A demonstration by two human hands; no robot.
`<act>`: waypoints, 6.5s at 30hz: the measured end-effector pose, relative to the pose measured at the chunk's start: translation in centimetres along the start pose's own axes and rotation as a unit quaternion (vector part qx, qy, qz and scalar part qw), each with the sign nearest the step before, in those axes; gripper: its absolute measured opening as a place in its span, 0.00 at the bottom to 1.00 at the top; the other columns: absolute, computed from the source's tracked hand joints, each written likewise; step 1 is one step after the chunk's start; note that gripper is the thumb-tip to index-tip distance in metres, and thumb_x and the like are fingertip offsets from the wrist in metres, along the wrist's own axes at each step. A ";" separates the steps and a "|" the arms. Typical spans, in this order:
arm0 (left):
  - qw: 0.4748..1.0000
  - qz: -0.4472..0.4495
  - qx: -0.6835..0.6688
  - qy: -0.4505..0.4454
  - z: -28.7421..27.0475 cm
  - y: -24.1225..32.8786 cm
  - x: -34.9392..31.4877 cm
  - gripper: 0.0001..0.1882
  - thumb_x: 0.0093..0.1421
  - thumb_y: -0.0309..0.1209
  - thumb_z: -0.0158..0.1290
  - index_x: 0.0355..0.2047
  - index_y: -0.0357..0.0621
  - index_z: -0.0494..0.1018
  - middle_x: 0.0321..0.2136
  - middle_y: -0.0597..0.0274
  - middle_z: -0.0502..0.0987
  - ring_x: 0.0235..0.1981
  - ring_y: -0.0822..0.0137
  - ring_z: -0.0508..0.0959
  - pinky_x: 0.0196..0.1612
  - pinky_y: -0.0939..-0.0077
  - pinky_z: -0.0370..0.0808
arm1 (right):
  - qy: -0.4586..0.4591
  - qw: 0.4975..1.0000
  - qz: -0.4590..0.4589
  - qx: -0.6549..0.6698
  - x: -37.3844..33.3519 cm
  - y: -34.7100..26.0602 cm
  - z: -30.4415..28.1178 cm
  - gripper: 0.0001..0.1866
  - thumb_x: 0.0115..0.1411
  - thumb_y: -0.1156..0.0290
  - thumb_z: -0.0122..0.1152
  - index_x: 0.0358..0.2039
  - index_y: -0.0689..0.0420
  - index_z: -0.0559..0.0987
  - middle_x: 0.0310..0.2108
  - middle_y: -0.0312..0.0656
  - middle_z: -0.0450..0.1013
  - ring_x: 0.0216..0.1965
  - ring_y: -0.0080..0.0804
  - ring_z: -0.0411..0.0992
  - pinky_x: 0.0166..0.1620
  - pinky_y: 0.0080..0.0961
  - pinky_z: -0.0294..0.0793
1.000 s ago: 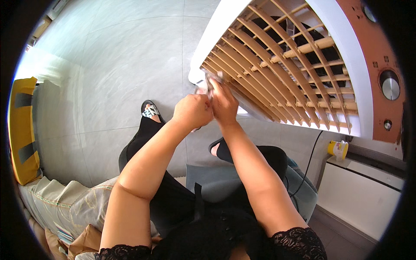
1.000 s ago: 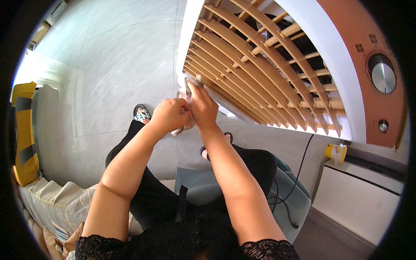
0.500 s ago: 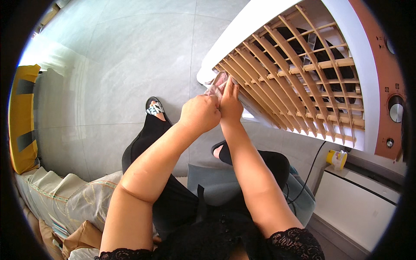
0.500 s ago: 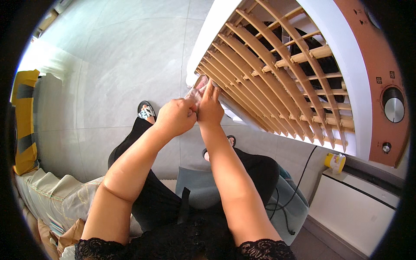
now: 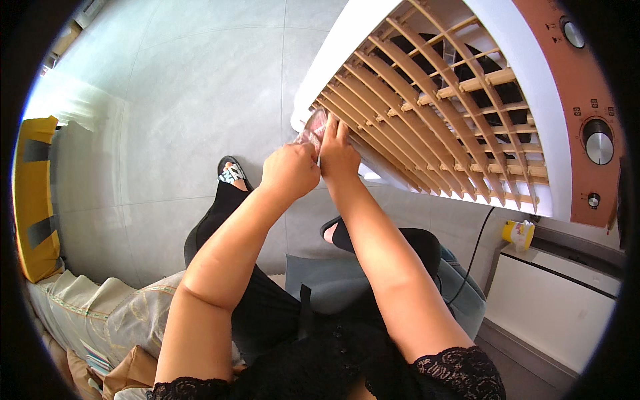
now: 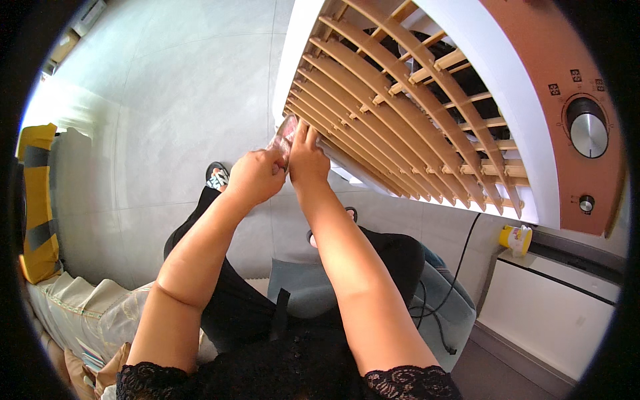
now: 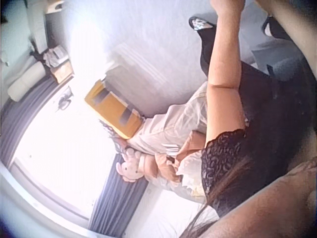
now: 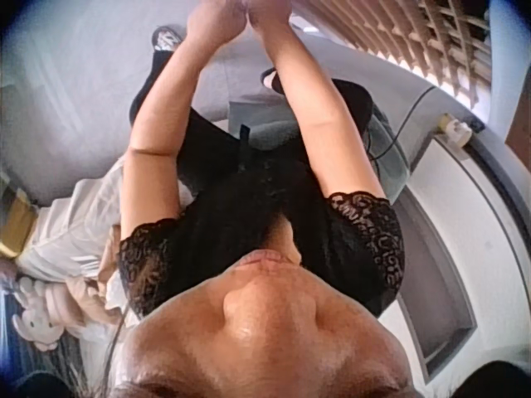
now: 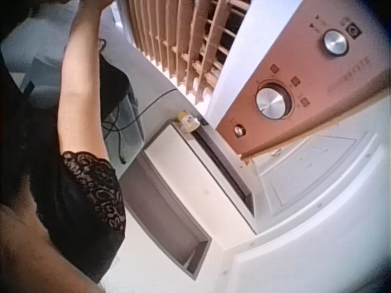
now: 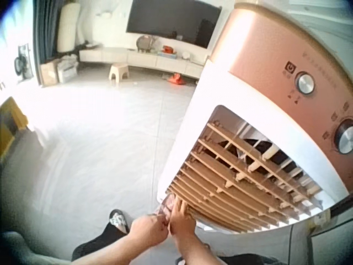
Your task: The person wipes the front grill and top surface of a portable air cooler using a cloth. They systematically clean the slats and the control panel area while seated on a low stool.
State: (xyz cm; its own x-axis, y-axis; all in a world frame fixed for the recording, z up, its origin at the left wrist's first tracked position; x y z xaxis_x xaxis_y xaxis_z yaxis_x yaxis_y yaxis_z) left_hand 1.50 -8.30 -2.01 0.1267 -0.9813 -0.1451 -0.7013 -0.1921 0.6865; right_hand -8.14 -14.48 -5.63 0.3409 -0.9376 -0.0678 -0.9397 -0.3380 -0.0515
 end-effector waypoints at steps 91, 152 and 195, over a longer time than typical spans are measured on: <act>0.988 0.091 -0.118 -0.029 6.7 3.1 -0.4 0.08 0.58 0.28 0.52 0.37 0.45 0.77 0.31 0.50 0.76 0.34 0.47 0.77 0.38 0.58 0.75 | 0.025 0.995 0.077 0.065 -8.9 13.5 4.8 0.40 0.54 0.72 0.58 0.65 0.50 0.52 0.61 0.56 0.58 0.43 0.54 0.74 0.41 0.46 0.77; 0.575 -0.342 -0.742 0.043 4.7 -5.6 -0.2 0.07 0.67 0.26 0.43 0.44 0.41 0.67 0.36 0.61 0.72 0.33 0.68 0.72 0.30 0.75 0.70 | -0.028 0.996 0.007 0.080 -3.3 3.4 5.7 0.34 0.56 0.70 0.52 0.64 0.52 0.55 0.69 0.48 0.44 0.56 0.51 0.66 0.45 0.44 0.76; 0.606 -0.351 -0.713 -0.021 7.8 -3.8 0.1 0.06 0.67 0.28 0.44 0.41 0.45 0.69 0.34 0.64 0.73 0.31 0.66 0.74 0.30 0.71 0.72 | -0.052 0.990 0.069 0.115 -3.6 4.7 4.0 0.34 0.57 0.68 0.52 0.64 0.50 0.54 0.68 0.43 0.48 0.56 0.51 0.65 0.47 0.45 0.74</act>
State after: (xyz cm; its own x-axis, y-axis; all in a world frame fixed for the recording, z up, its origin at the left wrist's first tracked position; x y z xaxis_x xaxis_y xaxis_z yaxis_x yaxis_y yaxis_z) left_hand -1.28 -7.53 -10.20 0.0042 -0.6548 -0.7558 0.8394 -0.4084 0.3586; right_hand -13.65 -12.36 -9.62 0.2212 -0.9563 -0.1910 -0.9509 -0.1681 -0.2600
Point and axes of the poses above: each hand's wrist, its own x-axis towards the middle knuckle, its own z-axis out of the palm, y = z × x, the point moved 8 cm from there along x, towards the middle knuckle
